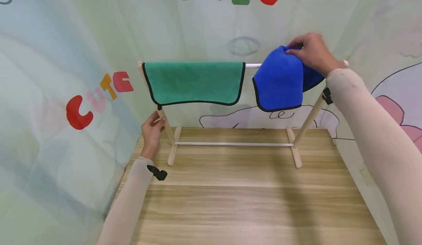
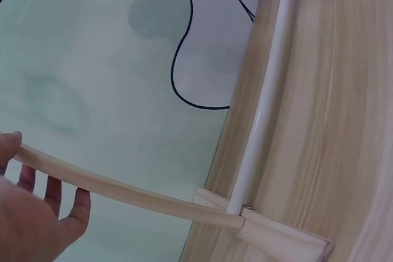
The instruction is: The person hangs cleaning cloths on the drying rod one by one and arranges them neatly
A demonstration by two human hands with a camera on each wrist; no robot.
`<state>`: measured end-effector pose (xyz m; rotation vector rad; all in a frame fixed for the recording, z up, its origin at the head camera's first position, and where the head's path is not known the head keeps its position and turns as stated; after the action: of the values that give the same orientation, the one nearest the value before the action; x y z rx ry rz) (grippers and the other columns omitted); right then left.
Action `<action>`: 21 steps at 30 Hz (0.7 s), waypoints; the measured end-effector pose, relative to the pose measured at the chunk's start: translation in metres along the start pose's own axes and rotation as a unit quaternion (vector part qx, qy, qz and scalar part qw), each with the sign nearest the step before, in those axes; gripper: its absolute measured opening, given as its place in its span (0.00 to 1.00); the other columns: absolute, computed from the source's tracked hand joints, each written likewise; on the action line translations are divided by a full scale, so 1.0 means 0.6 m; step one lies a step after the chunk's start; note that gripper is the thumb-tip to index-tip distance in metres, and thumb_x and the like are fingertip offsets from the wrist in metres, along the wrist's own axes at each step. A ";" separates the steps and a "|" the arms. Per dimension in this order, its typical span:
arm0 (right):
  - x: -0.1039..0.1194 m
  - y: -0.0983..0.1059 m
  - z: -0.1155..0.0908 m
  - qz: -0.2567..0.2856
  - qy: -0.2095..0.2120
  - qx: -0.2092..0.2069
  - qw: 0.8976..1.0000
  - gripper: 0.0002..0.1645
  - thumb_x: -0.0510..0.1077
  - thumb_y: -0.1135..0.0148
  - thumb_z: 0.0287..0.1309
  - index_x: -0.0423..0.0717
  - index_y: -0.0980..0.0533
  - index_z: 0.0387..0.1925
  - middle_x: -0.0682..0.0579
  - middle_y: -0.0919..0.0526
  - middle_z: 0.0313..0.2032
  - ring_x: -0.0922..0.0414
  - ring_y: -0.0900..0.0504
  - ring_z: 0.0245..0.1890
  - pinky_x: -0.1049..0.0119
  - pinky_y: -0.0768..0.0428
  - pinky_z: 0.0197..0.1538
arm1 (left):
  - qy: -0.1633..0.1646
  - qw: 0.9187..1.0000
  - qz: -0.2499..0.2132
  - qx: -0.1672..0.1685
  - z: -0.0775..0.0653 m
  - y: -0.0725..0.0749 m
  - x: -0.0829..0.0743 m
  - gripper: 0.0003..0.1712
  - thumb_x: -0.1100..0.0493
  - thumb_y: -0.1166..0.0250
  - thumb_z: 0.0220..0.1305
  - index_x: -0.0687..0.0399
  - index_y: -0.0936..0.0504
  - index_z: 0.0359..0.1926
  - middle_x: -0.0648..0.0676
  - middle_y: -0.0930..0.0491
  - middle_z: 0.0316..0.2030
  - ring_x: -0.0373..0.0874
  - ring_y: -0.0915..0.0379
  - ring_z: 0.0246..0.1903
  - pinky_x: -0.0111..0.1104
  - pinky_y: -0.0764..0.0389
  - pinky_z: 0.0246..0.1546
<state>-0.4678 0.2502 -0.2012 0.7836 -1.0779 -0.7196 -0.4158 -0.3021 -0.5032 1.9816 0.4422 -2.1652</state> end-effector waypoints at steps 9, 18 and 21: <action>-0.002 -0.020 0.002 -0.001 -0.018 0.036 0.999 0.25 0.48 0.39 0.83 0.31 0.18 0.65 0.28 0.15 0.59 0.36 0.19 0.60 0.41 0.24 0.66 | 0.047 0.999 0.006 0.027 -0.010 0.014 0.005 0.24 0.62 0.32 0.80 0.67 0.21 0.71 0.50 0.19 0.53 0.42 0.18 0.51 0.33 0.14 0.55; 0.007 -0.031 0.022 -0.001 -0.010 0.047 0.999 0.26 0.49 0.38 0.82 0.32 0.18 0.66 0.28 0.14 0.59 0.37 0.18 0.60 0.42 0.23 0.65 | 0.097 0.994 0.020 0.044 -0.044 0.018 0.005 0.24 0.60 0.32 0.81 0.69 0.22 0.69 0.51 0.15 0.50 0.42 0.15 0.50 0.32 0.12 0.51; 0.010 -0.034 0.027 -0.001 -0.008 0.047 0.999 0.25 0.48 0.38 0.82 0.31 0.18 0.65 0.28 0.15 0.59 0.36 0.18 0.60 0.40 0.23 0.66 | 0.097 0.993 0.027 0.067 -0.054 -0.005 -0.008 0.24 0.59 0.33 0.81 0.68 0.23 0.70 0.51 0.15 0.51 0.40 0.15 0.48 0.34 0.12 0.54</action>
<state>-0.4837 0.2315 -0.2110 0.8599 -1.1322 -0.6816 -0.3860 -0.2889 -0.5005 2.2589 0.2715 -2.0284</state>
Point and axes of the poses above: each hand's wrist, its own z-axis towards the middle knuckle, its own y-axis out of the back of the hand, x = y × z, the point moved 10 cm from there along z, towards the middle knuckle
